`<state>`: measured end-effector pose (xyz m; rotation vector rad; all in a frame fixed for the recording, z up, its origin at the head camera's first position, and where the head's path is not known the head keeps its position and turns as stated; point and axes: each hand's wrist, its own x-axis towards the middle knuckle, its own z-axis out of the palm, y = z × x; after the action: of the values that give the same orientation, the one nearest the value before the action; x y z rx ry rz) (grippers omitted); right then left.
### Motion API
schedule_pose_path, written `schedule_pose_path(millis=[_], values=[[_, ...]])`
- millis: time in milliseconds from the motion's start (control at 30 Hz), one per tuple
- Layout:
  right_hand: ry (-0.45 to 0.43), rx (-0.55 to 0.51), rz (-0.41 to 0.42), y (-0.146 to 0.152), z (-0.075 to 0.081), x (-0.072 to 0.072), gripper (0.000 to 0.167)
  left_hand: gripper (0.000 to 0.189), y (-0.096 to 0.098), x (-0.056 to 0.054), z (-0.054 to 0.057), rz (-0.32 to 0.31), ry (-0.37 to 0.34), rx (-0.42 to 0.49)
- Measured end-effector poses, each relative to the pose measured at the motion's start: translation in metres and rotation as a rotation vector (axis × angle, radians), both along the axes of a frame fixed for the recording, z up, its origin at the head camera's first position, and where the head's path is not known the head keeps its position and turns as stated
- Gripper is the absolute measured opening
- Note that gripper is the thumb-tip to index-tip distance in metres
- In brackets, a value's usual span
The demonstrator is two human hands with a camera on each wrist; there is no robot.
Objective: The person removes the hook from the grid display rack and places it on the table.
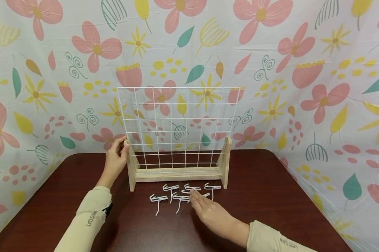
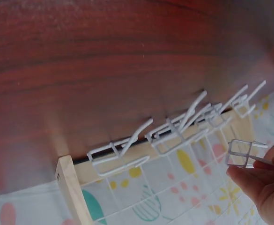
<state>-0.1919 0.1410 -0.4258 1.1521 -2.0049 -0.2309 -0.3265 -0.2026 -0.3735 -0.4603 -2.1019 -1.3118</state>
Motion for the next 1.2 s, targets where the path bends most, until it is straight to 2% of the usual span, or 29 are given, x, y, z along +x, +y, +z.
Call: schedule_pose_path(millis=[167,333,500,600,700,900,1067,1200], values=[[0.038,0.122,-0.034,0.000,-0.005,0.003,0.059,0.036,0.000,0.000,0.000,-0.003,0.005,0.002],[0.046,0.183,-0.049,0.000,-0.009,0.005,0.059,0.036,0.001,0.000,0.001,-0.006,0.003,0.003],[0.052,0.220,-0.070,-0.001,-0.014,0.006,0.037,0.036,0.000,-0.001,0.001,-0.011,0.008,0.009],[0.054,0.230,-0.076,-0.002,-0.016,0.006,0.032,0.036,0.001,-0.001,0.001,-0.009,0.005,0.009],[0.055,0.240,-0.085,-0.003,-0.017,0.006,0.033,0.035,0.004,0.004,0.005,-0.002,0.007,0.007],[0.062,0.275,-0.111,-0.003,-0.023,0.008,0.032,0.035,0.013,0.020,0.018,0.011,0.021,-0.010],[0.043,0.282,-0.125,-0.003,-0.028,0.009,0.031,0.035,0.006,0.009,0.009,-0.004,0.011,-0.008],[0.017,0.257,-0.132,-0.005,-0.030,0.011,0.039,0.036,0.002,0.002,0.003,-0.025,0.013,0.006]])
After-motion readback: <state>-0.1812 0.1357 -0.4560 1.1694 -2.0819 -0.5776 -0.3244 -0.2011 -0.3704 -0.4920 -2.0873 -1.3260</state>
